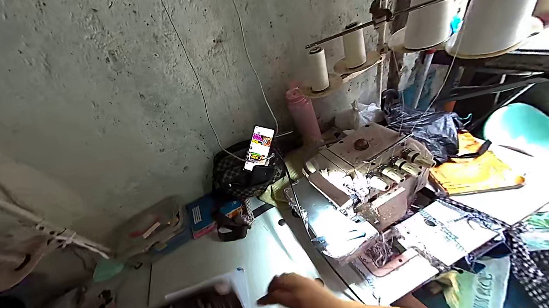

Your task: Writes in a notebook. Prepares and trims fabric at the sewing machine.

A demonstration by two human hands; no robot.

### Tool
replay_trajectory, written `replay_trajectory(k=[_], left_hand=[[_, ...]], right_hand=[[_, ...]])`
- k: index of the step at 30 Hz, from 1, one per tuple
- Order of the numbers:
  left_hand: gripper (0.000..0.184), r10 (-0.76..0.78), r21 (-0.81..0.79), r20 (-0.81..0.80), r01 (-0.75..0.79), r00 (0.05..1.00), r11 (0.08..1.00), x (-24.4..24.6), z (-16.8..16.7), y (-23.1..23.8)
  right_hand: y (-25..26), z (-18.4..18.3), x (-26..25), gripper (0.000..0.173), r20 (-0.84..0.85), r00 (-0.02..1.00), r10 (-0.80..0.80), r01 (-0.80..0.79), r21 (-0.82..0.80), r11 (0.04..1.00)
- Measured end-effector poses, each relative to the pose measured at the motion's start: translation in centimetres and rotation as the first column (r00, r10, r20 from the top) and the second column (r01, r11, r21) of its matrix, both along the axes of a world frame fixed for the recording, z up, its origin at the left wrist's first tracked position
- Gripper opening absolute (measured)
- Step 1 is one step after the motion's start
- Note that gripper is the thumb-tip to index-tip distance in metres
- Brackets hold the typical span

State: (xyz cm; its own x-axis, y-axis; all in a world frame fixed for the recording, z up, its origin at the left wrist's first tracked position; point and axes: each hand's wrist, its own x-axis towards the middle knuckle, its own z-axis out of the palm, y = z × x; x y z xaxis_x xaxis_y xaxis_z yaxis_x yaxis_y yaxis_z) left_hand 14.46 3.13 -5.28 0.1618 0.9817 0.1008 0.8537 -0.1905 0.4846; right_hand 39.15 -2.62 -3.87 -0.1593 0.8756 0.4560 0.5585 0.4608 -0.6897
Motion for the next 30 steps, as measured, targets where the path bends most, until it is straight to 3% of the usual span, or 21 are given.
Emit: replay_trajectory(k=[2, 4, 6, 9, 11, 14, 16, 18, 19, 21, 23, 25, 26, 27, 29, 30], left_hand=[[0.051, 0.014, 0.001, -0.034, -0.014, 0.999, 1.0, 0.2, -3.1, 5.2], [0.049, 0.018, -0.036, 0.011, -0.018, 1.0, 0.999, 1.4, -3.7, 9.3], [0.043, -0.022, -0.118, 0.284, 0.058, 0.958, 0.991, 3.8, -1.1, 10.5], [0.034, -0.053, -0.12, 0.685, 0.185, 0.727, 0.975, 8.1, 4.9, 7.7], [0.025, -0.054, -0.127, 0.783, 0.244, 0.62, 0.961, 10.0, 7.8, 5.3], [0.019, -0.118, -0.071, 0.822, 0.307, 0.557, 0.949, 11.3, 9.6, 2.6], [0.016, -0.168, -0.001, 0.83, 0.302, 0.531, 0.953, 11.6, 10.0, 1.3], [0.014, -0.203, 0.053, 0.838, 0.294, 0.507, 0.954, 12.0, 10.5, 0.0], [0.014, -0.22, 0.076, 0.843, 0.297, 0.491, 0.952, 12.2, 10.7, -0.7], [0.014, -0.248, 0.117, 0.853, 0.295, 0.46, 0.948, 12.7, 11.1, -1.8], [0.014, -0.26, 0.144, 0.869, 0.288, 0.421, 0.947, 13.4, 11.3, -2.9], [0.015, -0.272, 0.168, 0.882, 0.281, 0.386, 0.945, 14.2, 11.1, -3.9], [0.014, -0.279, 0.178, 0.884, 0.282, 0.375, 0.943, 14.4, 10.9, -4.3], [0.013, -0.293, 0.191, 0.878, 0.285, 0.379, 0.939, 14.3, 10.6, -4.5], [0.011, -0.336, 0.222, 0.824, 0.287, 0.456, 0.932, 13.2, 10.1, -4.2], [0.011, -0.353, 0.232, 0.782, 0.286, 0.514, 0.93, 12.2, 9.9, -3.9]], right_hand=[[-2.5, 0.0, 5.7, 0.021, 0.09, 0.953, -0.29, 0.275, 0.149, 0.95], [-3.4, -0.9, 10.6, 0.023, 0.246, 0.837, -0.489, 0.446, 0.21, 0.87], [-3.7, -2.5, 13.5, 0.03, 0.334, 0.796, -0.504, 0.467, 0.19, 0.863], [-3.5, -3.6, 14.3, 0.023, 0.369, 0.768, -0.524, 0.422, 0.324, 0.847], [-3.4, -3.8, 14.4, 0.021, 0.403, 0.728, -0.554, 0.391, 0.42, 0.819], [-3.7, -3.4, 14.5, 0.023, 0.407, 0.719, -0.564, 0.397, 0.426, 0.813], [-4.7, -2.1, 14.3, 0.026, 0.272, 0.808, -0.523, 0.452, 0.284, 0.846], [-6.3, 0.3, 13.4, 0.027, -0.033, 0.898, -0.439, 0.439, 0.003, 0.898], [-7.0, 1.5, 12.8, 0.029, -0.244, 0.899, -0.363, 0.341, -0.129, 0.931], [-7.5, 2.9, 11.5, 0.034, -0.576, 0.801, -0.163, 0.099, -0.14, 0.985], [-7.2, 3.7, 10.2, 0.062, -0.633, 0.774, -0.001, -0.055, -0.068, 0.996], [-6.7, 4.4, 8.1, 0.083, -0.582, 0.813, 0.026, -0.099, -0.094, 0.991], [-6.5, 4.6, 7.0, 0.079, -0.564, 0.826, 0.018, -0.099, -0.115, 0.988], [-6.2, 4.6, 6.1, 0.062, -0.563, 0.826, 0.001, -0.079, -0.115, 0.99], [-5.8, 4.6, 5.9, 0.026, -0.581, 0.812, -0.056, 0.045, -0.033, 0.998], [-5.7, 5.0, 6.6, 0.02, -0.594, 0.801, -0.077, 0.11, 0.02, 0.994]])
